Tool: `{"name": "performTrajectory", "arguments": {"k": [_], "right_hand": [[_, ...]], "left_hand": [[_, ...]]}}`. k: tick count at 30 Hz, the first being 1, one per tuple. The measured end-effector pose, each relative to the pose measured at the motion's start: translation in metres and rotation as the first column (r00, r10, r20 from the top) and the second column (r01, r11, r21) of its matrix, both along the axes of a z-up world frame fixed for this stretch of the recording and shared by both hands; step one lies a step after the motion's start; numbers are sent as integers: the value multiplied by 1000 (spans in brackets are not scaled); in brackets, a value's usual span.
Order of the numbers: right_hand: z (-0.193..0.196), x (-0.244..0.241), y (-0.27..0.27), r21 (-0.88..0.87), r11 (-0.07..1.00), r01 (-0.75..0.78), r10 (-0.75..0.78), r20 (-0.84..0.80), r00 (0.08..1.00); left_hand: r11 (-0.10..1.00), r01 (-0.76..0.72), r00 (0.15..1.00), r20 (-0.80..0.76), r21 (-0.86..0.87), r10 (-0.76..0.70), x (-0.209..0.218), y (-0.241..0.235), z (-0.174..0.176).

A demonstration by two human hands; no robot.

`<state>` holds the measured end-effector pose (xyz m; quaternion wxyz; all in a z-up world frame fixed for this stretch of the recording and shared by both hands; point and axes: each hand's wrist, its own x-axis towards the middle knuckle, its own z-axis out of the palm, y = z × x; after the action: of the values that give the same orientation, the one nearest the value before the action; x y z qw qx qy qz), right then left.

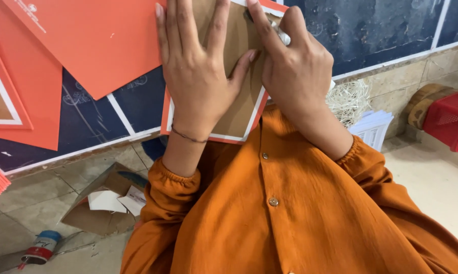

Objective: The person trims the edges of rectangular orange paper sheets using a small blade. They hold the paper on a dark work surface, carefully scraping the blade along the borders to remove excess material, then flip the paper to work on other sides.

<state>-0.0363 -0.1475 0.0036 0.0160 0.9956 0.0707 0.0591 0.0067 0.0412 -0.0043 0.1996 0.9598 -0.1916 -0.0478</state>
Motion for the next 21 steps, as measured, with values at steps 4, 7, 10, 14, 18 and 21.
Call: {"name": "performTrajectory", "arguments": {"k": [4,7,10,14,18,21], "right_hand": [[8,4,3,102,994,32,-30,-23,999],[24,15,-2,312,947,71,-33,-124,992],[27,23,-12,466,879,98,-9,-189,982],[32,25,-13,452,889,71,41,-234,971],[5,7,-7,104,993,-55,58,-22,998],[0,8,-2,21,998,-58,57,37,998]], "left_hand": [[999,0,999,49,-43,3,-1,1,-3],[1000,-10,997,74,-26,12,-3,-1,-7],[999,-23,996,85,-23,24,-3,-1,-9],[999,-33,996,81,-13,34,-3,0,-11],[997,-64,998,17,-41,65,-2,-1,-7],[985,-86,995,36,-151,93,-1,-1,-3]]}}
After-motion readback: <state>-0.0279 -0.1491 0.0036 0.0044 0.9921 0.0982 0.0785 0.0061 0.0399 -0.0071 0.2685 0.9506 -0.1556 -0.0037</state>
